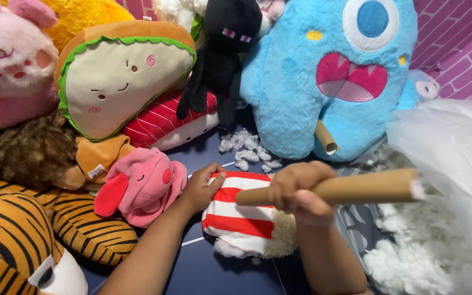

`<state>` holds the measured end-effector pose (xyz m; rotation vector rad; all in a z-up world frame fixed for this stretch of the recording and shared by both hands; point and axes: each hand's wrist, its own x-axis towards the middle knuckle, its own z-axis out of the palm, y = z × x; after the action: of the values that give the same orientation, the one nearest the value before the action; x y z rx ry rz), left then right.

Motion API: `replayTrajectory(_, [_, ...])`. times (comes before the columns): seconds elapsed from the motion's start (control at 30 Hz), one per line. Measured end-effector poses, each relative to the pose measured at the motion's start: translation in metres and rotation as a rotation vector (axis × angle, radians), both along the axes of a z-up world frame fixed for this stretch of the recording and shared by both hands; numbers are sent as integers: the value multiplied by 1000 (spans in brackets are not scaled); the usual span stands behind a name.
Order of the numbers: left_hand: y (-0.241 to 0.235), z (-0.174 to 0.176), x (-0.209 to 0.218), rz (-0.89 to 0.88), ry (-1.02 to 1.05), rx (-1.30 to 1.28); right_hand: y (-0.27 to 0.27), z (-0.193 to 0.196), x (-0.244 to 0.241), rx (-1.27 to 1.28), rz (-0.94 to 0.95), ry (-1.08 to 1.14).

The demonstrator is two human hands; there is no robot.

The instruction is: Stuffing a popcorn-themed plush toy with white fiberfill using a cardboard tube as a packing tool.

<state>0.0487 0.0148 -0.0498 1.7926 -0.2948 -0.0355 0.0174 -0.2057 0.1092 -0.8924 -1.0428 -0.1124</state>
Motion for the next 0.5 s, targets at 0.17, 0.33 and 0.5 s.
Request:
replayTrajectory(0.17, [-1, 2, -2, 9, -17, 19, 5, -15, 10, -2, 40, 42])
replayTrajectory(0.33, [-6, 28, -15, 159, -293, 67, 25, -51, 40, 11, 216, 193])
replayTrajectory(0.5, [-15, 76, -60, 466, -665, -139, -17, -14, 26, 165, 108, 67])
